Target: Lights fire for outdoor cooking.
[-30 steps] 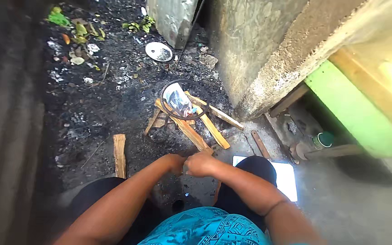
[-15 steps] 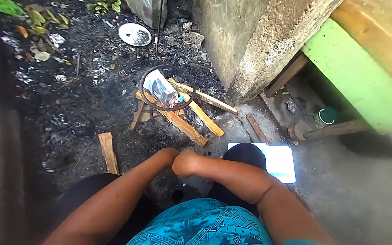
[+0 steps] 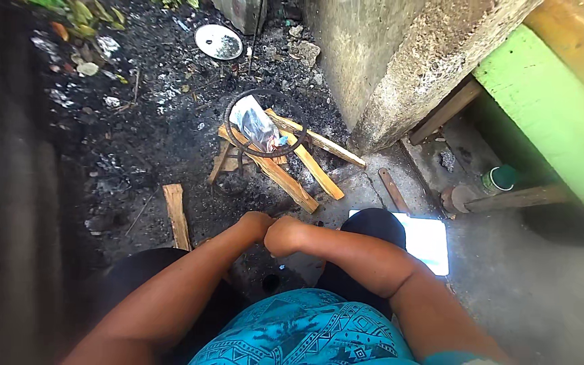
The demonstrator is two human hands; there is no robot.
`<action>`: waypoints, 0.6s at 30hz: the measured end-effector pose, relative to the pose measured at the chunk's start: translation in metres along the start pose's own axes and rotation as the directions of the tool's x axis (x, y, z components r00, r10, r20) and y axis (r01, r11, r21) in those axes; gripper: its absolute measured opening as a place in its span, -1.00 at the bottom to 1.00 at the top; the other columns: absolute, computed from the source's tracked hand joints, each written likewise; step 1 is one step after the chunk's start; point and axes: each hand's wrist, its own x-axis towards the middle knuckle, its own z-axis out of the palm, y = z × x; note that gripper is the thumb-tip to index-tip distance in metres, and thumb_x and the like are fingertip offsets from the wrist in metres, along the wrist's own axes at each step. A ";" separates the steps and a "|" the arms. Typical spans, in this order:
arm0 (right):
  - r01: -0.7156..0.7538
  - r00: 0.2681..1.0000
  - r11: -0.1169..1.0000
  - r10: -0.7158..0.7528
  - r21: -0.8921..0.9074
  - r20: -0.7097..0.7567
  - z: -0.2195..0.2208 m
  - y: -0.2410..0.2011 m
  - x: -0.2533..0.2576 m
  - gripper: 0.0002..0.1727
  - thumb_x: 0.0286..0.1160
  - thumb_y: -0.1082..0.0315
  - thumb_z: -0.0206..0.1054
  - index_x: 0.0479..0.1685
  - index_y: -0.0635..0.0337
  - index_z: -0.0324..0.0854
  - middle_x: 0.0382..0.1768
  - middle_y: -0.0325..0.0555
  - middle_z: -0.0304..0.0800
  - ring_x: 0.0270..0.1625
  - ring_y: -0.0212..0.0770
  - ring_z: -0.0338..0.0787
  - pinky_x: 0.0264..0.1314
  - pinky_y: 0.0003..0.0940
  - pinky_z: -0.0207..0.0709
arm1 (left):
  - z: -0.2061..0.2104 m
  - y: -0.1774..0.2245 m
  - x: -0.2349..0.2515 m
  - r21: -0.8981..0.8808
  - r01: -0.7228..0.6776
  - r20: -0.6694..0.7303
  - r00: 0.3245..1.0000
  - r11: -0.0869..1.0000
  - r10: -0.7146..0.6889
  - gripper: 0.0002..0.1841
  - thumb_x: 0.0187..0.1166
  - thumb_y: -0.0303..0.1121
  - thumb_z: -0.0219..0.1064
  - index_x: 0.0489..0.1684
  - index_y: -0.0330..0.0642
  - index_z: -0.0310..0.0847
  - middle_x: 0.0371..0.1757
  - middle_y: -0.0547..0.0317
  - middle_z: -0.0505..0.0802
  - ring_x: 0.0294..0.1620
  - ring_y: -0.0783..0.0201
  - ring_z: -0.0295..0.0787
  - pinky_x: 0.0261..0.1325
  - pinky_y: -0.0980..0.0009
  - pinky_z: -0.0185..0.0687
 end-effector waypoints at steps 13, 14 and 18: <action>0.058 0.998 0.997 -0.059 -0.051 -0.030 0.004 0.003 0.005 -0.57 0.71 0.10 0.27 -0.09 0.40 0.71 0.06 0.29 0.77 0.20 0.31 0.76 0.09 0.38 0.56 | 0.001 0.003 -0.005 0.029 0.046 0.017 0.999 0.999 -0.046 -0.64 0.53 -0.27 0.39 0.17 -0.33 0.68 0.20 -0.25 0.80 0.32 -0.26 0.71 0.22 -0.32 0.55; 0.058 0.998 0.997 -0.060 -0.053 -0.030 0.005 0.003 0.005 -0.57 0.72 0.10 0.26 -0.09 0.40 0.71 0.06 0.29 0.77 0.20 0.31 0.76 0.09 0.38 0.56 | 0.001 0.003 -0.005 0.032 0.046 0.015 0.999 0.998 -0.046 -0.65 0.54 -0.27 0.38 0.16 -0.33 0.68 0.20 -0.24 0.81 0.32 -0.25 0.72 0.22 -0.32 0.55; 0.055 0.998 0.997 -0.057 -0.050 -0.027 0.005 0.005 0.002 -0.58 0.71 0.11 0.26 -0.09 0.40 0.71 0.06 0.29 0.77 0.20 0.31 0.76 0.09 0.38 0.57 | -0.002 0.007 -0.007 0.045 0.031 0.024 0.999 0.998 -0.033 -0.65 0.50 -0.32 0.42 0.16 -0.34 0.68 0.20 -0.24 0.81 0.32 -0.25 0.71 0.22 -0.32 0.55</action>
